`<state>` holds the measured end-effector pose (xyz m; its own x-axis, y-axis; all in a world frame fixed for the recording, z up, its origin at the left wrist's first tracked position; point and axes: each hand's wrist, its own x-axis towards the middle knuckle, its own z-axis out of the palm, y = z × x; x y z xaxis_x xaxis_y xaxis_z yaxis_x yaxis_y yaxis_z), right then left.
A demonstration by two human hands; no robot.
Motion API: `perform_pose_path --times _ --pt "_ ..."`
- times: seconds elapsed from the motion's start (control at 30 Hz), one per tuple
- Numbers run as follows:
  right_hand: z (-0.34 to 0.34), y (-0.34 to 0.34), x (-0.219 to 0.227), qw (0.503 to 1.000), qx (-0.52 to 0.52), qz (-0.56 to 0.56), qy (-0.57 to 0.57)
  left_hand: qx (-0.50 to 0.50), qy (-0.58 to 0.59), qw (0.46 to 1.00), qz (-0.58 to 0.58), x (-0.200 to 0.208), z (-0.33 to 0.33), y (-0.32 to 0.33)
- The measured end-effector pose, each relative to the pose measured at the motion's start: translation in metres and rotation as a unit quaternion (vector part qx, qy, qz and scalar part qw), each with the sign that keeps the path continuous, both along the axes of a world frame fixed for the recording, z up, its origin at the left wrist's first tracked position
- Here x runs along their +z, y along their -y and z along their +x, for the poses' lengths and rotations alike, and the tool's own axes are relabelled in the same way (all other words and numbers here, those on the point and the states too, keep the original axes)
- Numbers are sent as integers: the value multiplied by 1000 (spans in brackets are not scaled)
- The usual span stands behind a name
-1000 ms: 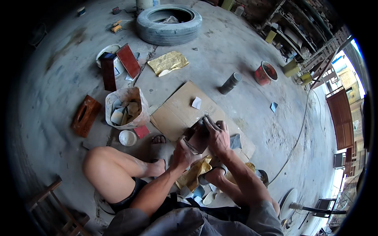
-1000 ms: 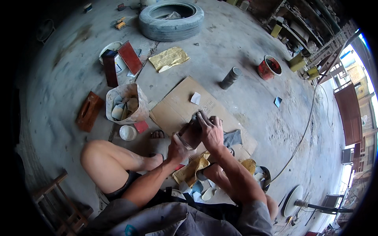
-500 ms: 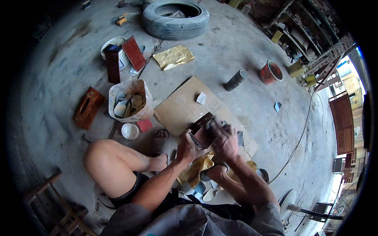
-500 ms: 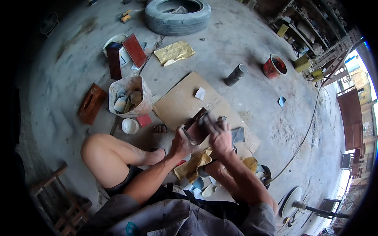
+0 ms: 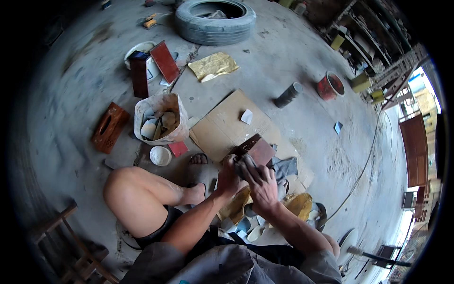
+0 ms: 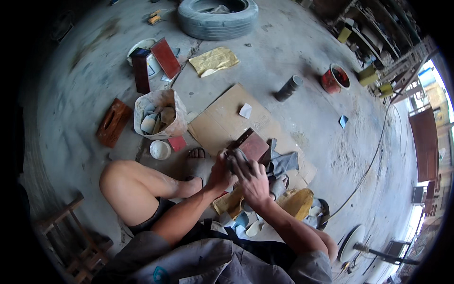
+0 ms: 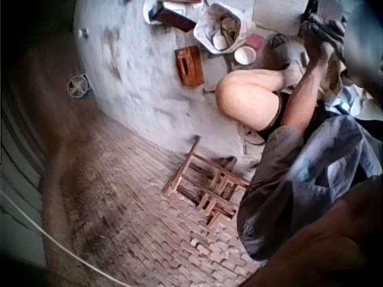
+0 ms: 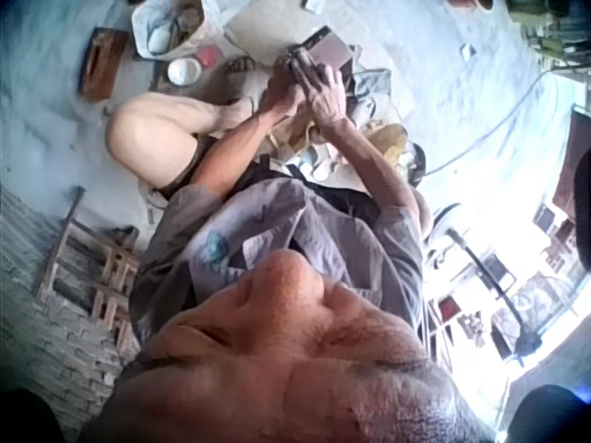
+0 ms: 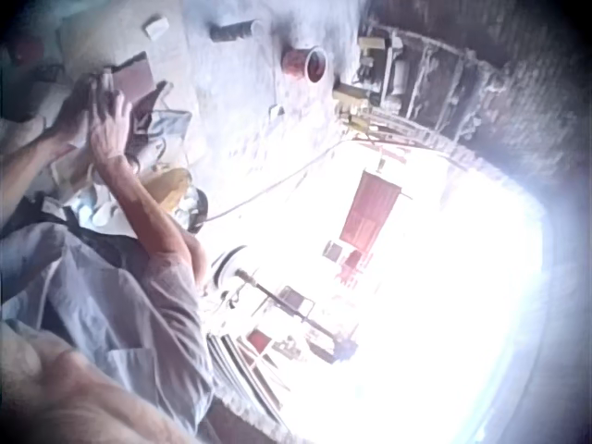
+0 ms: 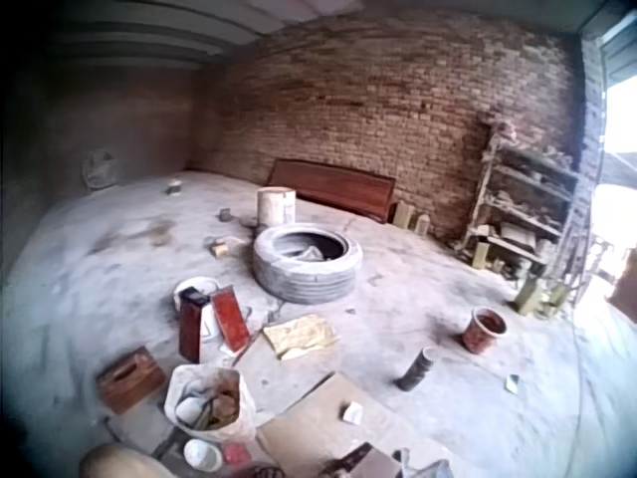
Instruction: The person sits on the floor and sands a small carved wooden block with sandpaper, then wipes it with a cloth. The person repeatedly flips the block and changes sandpaper sheets while continuing to sand and wipe the surfaces.
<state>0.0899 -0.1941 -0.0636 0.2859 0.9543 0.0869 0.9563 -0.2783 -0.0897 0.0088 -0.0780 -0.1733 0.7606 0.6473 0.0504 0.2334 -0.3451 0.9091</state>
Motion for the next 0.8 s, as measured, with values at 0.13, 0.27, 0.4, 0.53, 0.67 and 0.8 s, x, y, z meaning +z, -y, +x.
perform_pose_path --times 0.13,0.27,0.4,0.53,0.67,0.8 --pt "-2 -20 -12 998 15 -22 65 14 28 962 271 -2 3 -3" --pt "4 26 -9 1000 -3 2 -23 -62 -94 994 -14 11 7 -6" --pt "47 5 -21 996 -79 42 3 -59 -21 991 114 24 11 -6" --pt "57 -13 -27 988 -122 91 24 -18 -135 991 -12 27 11 -6" --pt "30 3 -37 995 -52 84 8 -29 -50 997 58 13 9 -4" --pt "67 -21 -25 983 -178 48 -17 -10 -76 997 12 15 9 1"
